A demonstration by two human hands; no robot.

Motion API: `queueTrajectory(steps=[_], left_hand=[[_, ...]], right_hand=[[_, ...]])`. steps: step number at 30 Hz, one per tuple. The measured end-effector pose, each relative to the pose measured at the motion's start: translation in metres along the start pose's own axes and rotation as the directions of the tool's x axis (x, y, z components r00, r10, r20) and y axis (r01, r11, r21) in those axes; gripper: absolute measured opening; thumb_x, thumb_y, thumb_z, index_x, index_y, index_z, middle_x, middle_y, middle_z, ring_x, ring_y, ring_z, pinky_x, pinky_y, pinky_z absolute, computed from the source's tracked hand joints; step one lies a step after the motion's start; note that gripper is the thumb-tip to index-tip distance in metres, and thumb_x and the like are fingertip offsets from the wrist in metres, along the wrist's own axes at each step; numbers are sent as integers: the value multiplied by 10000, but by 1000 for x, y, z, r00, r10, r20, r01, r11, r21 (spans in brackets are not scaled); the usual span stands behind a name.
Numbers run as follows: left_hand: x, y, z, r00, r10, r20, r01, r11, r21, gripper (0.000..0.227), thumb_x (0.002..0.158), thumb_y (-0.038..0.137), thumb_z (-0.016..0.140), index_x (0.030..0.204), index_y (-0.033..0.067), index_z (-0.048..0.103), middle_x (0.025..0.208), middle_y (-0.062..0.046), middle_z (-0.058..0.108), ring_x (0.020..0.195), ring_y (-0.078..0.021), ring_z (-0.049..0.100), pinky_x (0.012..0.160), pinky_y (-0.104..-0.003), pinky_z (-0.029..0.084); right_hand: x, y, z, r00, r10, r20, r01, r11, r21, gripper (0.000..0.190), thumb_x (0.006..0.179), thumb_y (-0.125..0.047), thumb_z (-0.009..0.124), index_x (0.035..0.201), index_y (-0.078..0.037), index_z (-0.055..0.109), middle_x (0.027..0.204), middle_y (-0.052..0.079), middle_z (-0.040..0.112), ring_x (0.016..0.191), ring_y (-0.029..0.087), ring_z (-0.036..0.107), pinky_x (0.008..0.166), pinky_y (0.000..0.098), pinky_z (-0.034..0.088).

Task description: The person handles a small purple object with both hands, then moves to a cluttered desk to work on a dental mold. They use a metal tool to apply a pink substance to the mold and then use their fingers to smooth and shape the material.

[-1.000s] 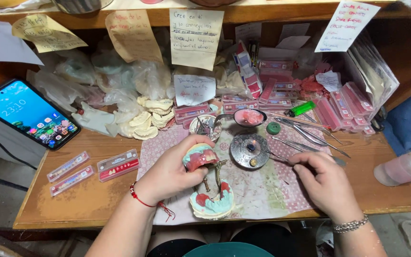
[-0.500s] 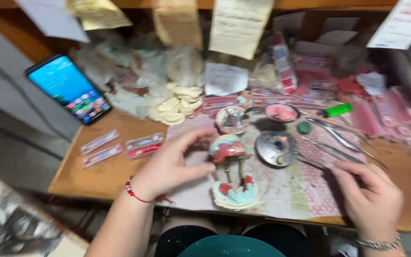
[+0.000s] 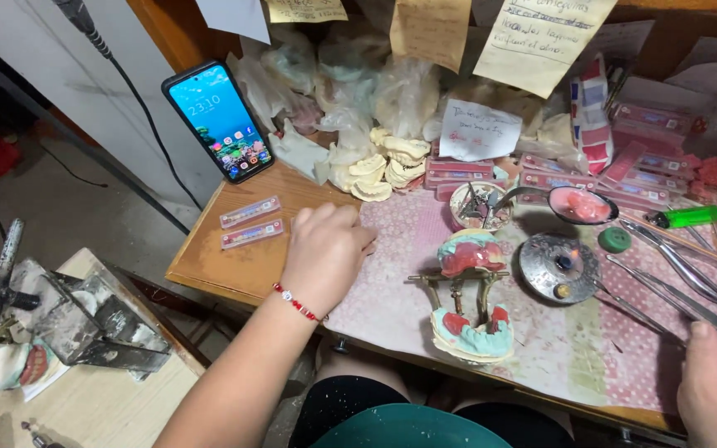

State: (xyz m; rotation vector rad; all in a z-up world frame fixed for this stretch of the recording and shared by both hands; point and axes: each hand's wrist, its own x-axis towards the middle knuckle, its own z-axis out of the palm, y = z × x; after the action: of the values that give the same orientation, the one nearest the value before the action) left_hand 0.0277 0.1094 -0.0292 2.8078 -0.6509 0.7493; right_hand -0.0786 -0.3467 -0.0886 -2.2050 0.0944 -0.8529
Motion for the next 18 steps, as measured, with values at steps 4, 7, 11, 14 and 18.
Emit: queueTrajectory(steps=[4, 7, 11, 14, 18], left_hand=[[4, 4, 3, 997, -9, 75, 16, 996, -90, 127, 845, 183, 786, 929, 251, 852, 726, 32, 568, 785, -265, 502, 730, -428, 349], [3, 5, 5, 1000, -10, 24, 11, 999, -48, 170, 866, 205, 788, 701, 184, 754, 681, 36, 540, 756, -253, 511, 699, -424, 356], [1, 21, -33, 982, -156, 111, 177, 959, -223, 170, 872, 346, 786, 795, 198, 751, 821, 42, 639, 914, -232, 597, 862, -439, 383], [-8, 54, -67, 969, -166, 184, 248, 699, -671, 106, 898, 311, 771, 852, 216, 778, 877, 55, 690, 915, -153, 629, 893, -360, 456], [-31, 108, -87, 983, 52, 176, 153, 295, -943, 129, 870, 325, 823, 930, 215, 790, 868, 43, 683, 815, -106, 646, 821, -253, 514]], right_hand=[[-8, 20, 1, 1000, 29, 2, -29, 998, 53, 396, 1285, 10, 557, 1671, 96, 532, 1213, 188, 547, 1048, 242, 515, 991, 335, 392], [-11, 25, 1, 1000, 2, 7, -2, 997, 73, 369, 1275, -11, 566, 1629, 94, 550, 1331, 201, 568, 1087, 236, 511, 1022, 319, 393], [-12, -24, -8, 981, -194, 23, 195, 979, -56, 168, 1215, 96, 588, 1356, 141, 666, 1304, 298, 654, 1154, 374, 612, 1071, 412, 455], [-24, -59, -7, 911, -371, 178, 390, 917, -85, 185, 977, -51, 668, 1141, -38, 752, 1116, 170, 731, 1016, 309, 683, 987, 406, 520], [-28, -167, 23, 676, -709, 199, 642, 700, 313, 329, 891, -273, 744, 1185, -141, 677, 1121, 80, 764, 957, 242, 784, 869, 359, 653]])
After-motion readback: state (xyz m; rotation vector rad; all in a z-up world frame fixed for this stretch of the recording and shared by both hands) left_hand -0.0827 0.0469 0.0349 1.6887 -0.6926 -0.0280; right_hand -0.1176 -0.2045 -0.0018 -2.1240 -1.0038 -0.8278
